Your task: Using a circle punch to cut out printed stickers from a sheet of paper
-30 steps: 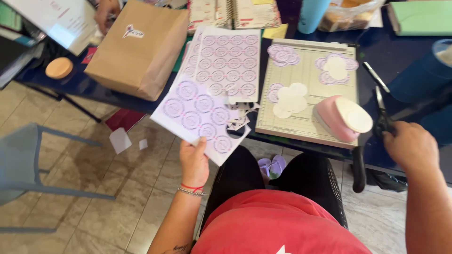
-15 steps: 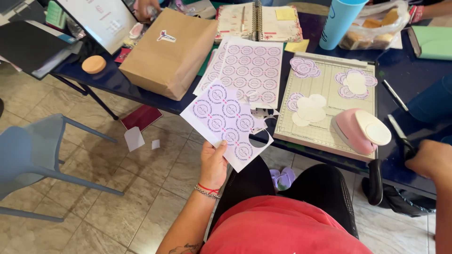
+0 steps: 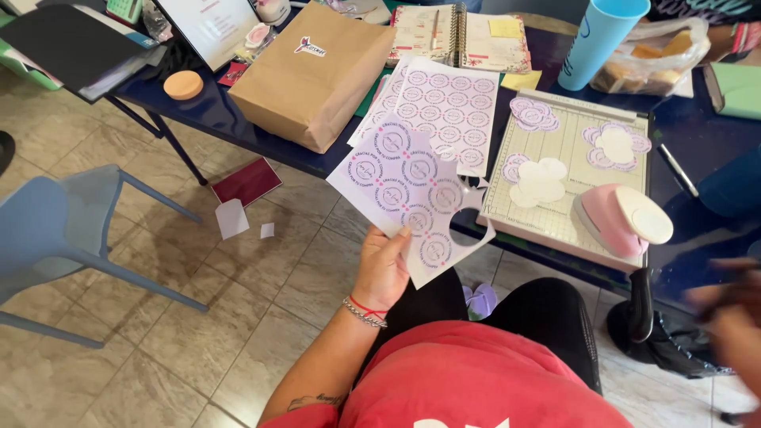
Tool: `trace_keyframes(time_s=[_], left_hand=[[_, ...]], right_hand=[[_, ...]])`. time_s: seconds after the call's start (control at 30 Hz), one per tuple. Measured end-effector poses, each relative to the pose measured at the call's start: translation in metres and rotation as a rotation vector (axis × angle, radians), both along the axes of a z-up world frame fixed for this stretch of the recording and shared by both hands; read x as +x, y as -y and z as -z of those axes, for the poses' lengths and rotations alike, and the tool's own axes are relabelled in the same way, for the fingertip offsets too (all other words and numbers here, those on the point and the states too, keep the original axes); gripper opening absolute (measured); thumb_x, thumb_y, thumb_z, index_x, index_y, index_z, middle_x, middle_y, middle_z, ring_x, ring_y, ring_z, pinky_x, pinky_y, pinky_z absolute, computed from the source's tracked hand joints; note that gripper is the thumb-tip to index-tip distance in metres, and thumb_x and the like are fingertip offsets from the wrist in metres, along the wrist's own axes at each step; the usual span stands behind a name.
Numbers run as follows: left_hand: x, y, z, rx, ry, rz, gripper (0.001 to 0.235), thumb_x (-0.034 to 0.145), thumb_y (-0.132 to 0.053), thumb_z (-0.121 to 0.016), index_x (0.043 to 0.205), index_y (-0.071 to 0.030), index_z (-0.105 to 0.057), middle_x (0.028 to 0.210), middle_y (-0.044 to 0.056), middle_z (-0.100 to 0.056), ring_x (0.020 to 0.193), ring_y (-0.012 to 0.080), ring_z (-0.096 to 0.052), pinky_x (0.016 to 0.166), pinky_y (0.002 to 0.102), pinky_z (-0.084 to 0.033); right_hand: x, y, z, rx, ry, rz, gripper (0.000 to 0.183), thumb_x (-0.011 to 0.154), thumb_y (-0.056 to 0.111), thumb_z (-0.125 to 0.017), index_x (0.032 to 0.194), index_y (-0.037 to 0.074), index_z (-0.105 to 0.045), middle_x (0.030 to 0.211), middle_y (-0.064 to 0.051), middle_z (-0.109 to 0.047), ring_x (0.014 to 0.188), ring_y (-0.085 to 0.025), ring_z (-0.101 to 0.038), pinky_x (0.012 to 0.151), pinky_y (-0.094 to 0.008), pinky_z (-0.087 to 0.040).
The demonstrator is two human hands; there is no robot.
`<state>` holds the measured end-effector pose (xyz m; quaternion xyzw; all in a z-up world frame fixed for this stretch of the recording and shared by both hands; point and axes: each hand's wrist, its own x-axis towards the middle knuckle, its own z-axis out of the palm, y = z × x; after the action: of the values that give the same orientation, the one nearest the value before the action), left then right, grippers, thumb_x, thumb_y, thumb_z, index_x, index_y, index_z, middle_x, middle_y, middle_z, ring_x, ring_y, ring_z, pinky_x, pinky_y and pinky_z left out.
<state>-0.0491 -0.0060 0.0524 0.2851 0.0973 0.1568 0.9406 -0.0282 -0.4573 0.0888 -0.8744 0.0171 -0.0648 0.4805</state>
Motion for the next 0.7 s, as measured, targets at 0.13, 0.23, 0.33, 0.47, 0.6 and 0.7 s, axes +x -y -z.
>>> trace_keyframes(time_s=[0.13, 0.23, 0.33, 0.47, 0.6, 0.7], left_hand=[[-0.019, 0.011, -0.031, -0.067, 0.007, 0.060, 0.024, 0.095, 0.005, -0.060, 0.117, -0.004, -0.059, 0.115, 0.025, -0.071, 0.099, 0.0400, -0.073, 0.084, 0.052, -0.063], [-0.019, 0.009, -0.011, -0.091, -0.007, 0.063, 0.022, 0.097, 0.003, -0.058, 0.117, -0.006, -0.059, 0.118, 0.024, -0.071, 0.102, 0.0396, -0.072, 0.085, 0.052, -0.063], [-0.027, 0.010, -0.024, -0.081, -0.029, 0.039, 0.018, 0.098, 0.001, -0.059, 0.114, -0.006, -0.060, 0.114, 0.022, -0.073, 0.097, 0.0374, -0.074, 0.077, 0.047, -0.065], [-0.031, 0.004, -0.035, -0.081, -0.048, 0.038, 0.018, 0.098, 0.002, -0.058, 0.113, -0.006, -0.062, 0.112, 0.021, -0.074, 0.095, 0.0362, -0.075, 0.075, 0.045, -0.066], [-0.025, 0.003, -0.026, -0.053, -0.077, 0.056, 0.016, 0.097, 0.002, -0.060, 0.111, -0.005, -0.063, 0.110, 0.022, -0.075, 0.093, 0.0365, -0.075, 0.073, 0.045, -0.067], [-0.015, 0.003, -0.013, -0.044, -0.089, 0.088, 0.016, 0.097, 0.002, -0.059, 0.111, -0.005, -0.063, 0.111, 0.023, -0.074, 0.094, 0.0377, -0.075, 0.073, 0.046, -0.067]], right_hand=[[-0.040, -0.138, -0.001, 0.012, -0.220, -0.361, 0.061, 0.067, 0.022, -0.084, 0.127, 0.013, -0.076, 0.091, -0.021, -0.087, 0.087, -0.032, -0.084, 0.070, -0.045, -0.064], [-0.021, -0.181, 0.062, 0.186, -0.282, -0.500, 0.065, 0.070, 0.034, -0.087, 0.129, 0.011, -0.074, 0.086, -0.018, -0.083, 0.077, -0.025, -0.078, 0.067, -0.034, -0.063], [-0.019, -0.219, 0.062, 0.345, -0.241, -0.535, 0.056, 0.073, 0.028, -0.088, 0.122, 0.005, -0.075, 0.079, -0.018, -0.081, 0.064, -0.025, -0.075, 0.056, -0.034, -0.062], [-0.005, -0.241, 0.071, 0.381, -0.254, -0.499, 0.048, 0.077, 0.026, -0.086, 0.119, 0.003, -0.076, 0.069, -0.019, -0.077, 0.057, -0.026, -0.075, 0.051, -0.033, -0.060], [0.008, -0.255, 0.069, 0.549, -0.184, -0.435, 0.043, 0.081, 0.013, -0.082, 0.116, -0.007, -0.071, 0.070, -0.024, -0.073, 0.057, -0.027, -0.070, 0.048, -0.034, -0.058], [0.015, -0.262, 0.062, 0.592, -0.169, -0.393, 0.043, 0.081, 0.011, -0.082, 0.118, -0.008, -0.069, 0.070, -0.022, -0.070, 0.057, -0.025, -0.068, 0.049, -0.033, -0.058]])
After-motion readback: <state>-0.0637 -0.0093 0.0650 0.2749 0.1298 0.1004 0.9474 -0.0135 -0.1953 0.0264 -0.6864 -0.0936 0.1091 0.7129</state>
